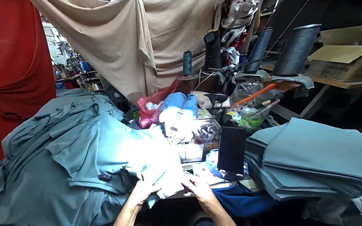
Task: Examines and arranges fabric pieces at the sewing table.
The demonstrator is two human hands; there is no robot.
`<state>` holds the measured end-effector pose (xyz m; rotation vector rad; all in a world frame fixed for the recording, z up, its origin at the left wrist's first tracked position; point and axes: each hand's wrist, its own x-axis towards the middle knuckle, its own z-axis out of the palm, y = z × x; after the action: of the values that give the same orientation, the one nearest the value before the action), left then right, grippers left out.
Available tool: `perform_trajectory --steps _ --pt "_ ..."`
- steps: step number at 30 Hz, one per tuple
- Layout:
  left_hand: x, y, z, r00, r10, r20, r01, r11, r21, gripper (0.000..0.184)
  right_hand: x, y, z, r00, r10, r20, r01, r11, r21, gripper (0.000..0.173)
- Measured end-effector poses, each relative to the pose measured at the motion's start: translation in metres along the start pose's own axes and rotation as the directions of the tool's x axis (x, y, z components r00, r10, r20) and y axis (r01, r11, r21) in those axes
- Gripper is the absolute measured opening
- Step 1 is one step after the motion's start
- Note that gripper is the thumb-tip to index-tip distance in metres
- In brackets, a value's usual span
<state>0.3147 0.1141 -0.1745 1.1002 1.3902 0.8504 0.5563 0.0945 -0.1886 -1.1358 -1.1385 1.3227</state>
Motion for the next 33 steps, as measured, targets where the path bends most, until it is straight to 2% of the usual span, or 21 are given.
perform_trajectory --steps 5,8,11,15,18,23,25,30,33 --pt "-0.006 -0.002 0.002 0.999 0.042 -0.023 -0.043 0.999 -0.03 0.026 -0.004 0.0 -0.002 0.999 0.01 -0.04 -0.011 0.999 -0.031 0.008" --pt "-0.01 -0.014 0.008 0.978 0.176 -0.108 -0.182 0.982 -0.048 0.02 -0.009 -0.001 -0.001 0.999 -0.028 -0.026 0.026 0.997 -0.076 0.011" --pt "-0.017 -0.027 0.02 0.93 0.284 -0.233 -0.289 0.957 0.011 0.022 -0.012 0.0 0.0 0.994 -0.1 -0.039 0.094 0.987 -0.133 0.012" --pt "-0.022 -0.027 0.031 0.932 0.211 -0.295 -0.214 0.977 0.022 0.023 -0.016 0.001 0.004 0.989 -0.137 -0.062 0.126 0.98 -0.155 0.013" --pt "-0.012 -0.022 0.03 0.893 0.297 -0.339 -0.265 0.954 0.14 0.026 -0.01 -0.004 0.006 0.988 -0.13 -0.084 0.113 0.977 -0.182 0.013" --pt "0.019 0.026 0.018 0.869 0.376 -0.321 -0.292 0.914 0.28 0.029 0.034 -0.023 0.013 0.981 -0.131 -0.14 0.097 0.969 -0.227 0.017" --pt "0.036 0.046 0.012 0.878 0.361 -0.314 -0.276 0.919 0.283 0.03 0.053 -0.036 0.017 0.983 -0.071 -0.169 0.029 0.971 -0.239 0.017" --pt "0.064 0.087 -0.002 0.94 0.249 -0.233 -0.163 0.928 0.335 0.036 0.086 -0.048 0.025 0.973 0.115 -0.199 -0.135 0.986 -0.093 0.014" --pt "0.071 0.096 -0.007 0.951 0.246 -0.186 -0.157 0.905 0.396 0.038 0.089 -0.046 0.027 0.965 0.133 -0.226 -0.138 0.99 -0.007 0.011"
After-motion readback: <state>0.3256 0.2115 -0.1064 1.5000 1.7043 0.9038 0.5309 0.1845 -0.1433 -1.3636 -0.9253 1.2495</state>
